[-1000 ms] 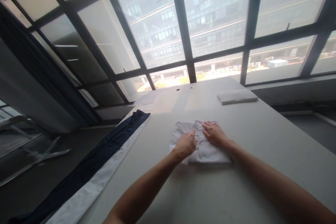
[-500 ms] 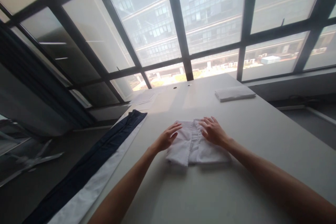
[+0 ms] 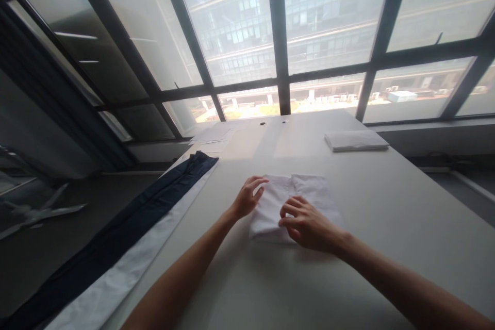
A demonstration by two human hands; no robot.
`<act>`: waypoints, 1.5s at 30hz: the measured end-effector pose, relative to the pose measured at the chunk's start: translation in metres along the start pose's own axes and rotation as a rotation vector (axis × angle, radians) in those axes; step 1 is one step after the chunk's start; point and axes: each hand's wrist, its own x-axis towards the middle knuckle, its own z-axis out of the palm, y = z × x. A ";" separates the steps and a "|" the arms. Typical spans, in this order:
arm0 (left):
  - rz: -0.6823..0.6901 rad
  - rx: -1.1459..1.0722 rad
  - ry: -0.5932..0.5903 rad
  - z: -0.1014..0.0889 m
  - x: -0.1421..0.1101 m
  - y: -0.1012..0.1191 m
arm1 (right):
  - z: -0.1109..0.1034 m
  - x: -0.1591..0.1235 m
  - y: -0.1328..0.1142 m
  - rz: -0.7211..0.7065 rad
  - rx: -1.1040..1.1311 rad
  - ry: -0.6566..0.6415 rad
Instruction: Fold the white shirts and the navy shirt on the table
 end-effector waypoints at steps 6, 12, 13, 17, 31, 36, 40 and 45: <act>0.052 0.142 -0.410 -0.041 -0.051 0.046 | 0.008 -0.010 -0.004 -0.002 0.051 -0.086; -0.016 0.182 -0.315 -0.031 -0.098 0.050 | 0.015 -0.007 -0.004 0.030 0.012 0.042; -0.034 0.183 -0.263 -0.027 -0.101 0.049 | 0.016 -0.006 -0.004 0.027 0.009 0.071; -0.096 0.194 -0.151 -0.015 -0.105 0.048 | 0.017 -0.006 -0.006 0.008 0.006 0.152; 0.024 0.017 -0.378 -0.043 -0.094 0.041 | 0.007 -0.015 -0.006 -0.062 0.153 -0.137; -0.113 -0.005 -0.129 -0.044 -0.037 0.004 | 0.009 -0.012 0.002 0.074 0.107 0.036; -0.264 -0.030 -0.111 -0.017 0.024 -0.038 | 0.021 -0.013 0.013 0.283 -0.005 0.161; -0.290 -0.061 -0.209 0.006 0.066 -0.066 | 0.029 -0.017 0.020 0.417 -0.015 0.160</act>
